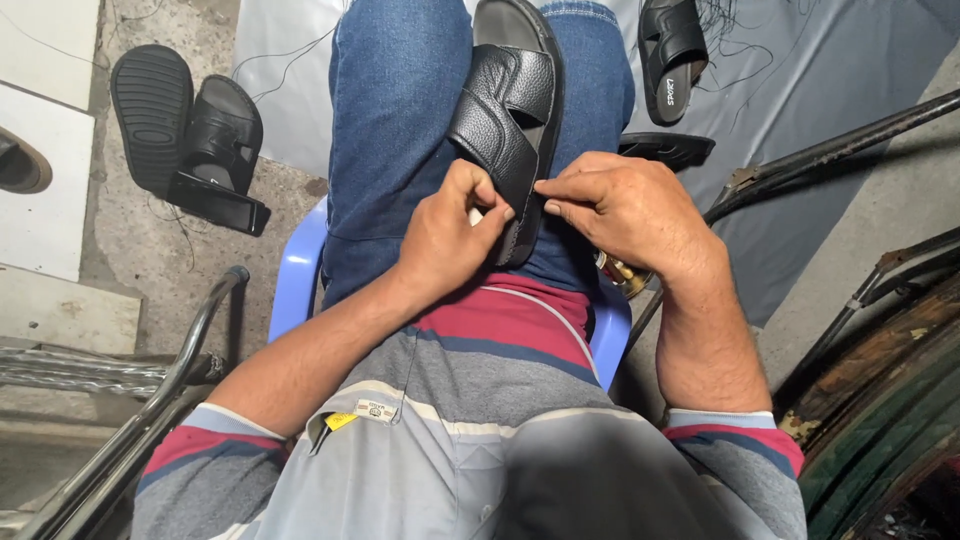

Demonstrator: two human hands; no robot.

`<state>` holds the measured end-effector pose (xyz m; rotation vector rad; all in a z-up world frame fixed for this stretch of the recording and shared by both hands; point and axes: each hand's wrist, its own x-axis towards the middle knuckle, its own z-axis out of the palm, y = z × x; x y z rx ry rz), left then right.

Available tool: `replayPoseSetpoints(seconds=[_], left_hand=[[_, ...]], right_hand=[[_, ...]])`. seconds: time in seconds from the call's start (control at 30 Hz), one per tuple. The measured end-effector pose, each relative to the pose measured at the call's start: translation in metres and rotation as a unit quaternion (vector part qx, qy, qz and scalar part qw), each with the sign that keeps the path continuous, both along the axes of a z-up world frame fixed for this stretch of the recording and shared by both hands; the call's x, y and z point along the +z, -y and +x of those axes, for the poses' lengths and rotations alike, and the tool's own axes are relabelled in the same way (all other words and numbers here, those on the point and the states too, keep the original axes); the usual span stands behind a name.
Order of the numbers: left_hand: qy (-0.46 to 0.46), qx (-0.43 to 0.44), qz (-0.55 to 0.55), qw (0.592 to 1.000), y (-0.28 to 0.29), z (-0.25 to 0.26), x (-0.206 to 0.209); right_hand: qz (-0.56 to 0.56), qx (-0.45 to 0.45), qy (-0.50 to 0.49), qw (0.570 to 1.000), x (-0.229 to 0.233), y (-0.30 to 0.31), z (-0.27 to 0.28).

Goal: Hand-stitching the strap of a black sandal using a stitching awl and thread

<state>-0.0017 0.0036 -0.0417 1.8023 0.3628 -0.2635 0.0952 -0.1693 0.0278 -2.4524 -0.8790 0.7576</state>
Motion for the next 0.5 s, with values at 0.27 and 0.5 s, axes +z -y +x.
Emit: replayPoseSetpoints(seconds=[0.27, 0.5], left_hand=[[0.104, -0.112, 0.117, 0.981, -0.015, 0.0, 0.035], [0.126, -0.14, 0.129, 0.974, -0.021, -0.006, 0.036]], right_hand=[[-0.01, 0.014, 0.025, 1.0, 0.017, 0.011, -0.009], [-0.034, -0.019, 0.046, 0.998, 0.036, 0.044, -0.01]])
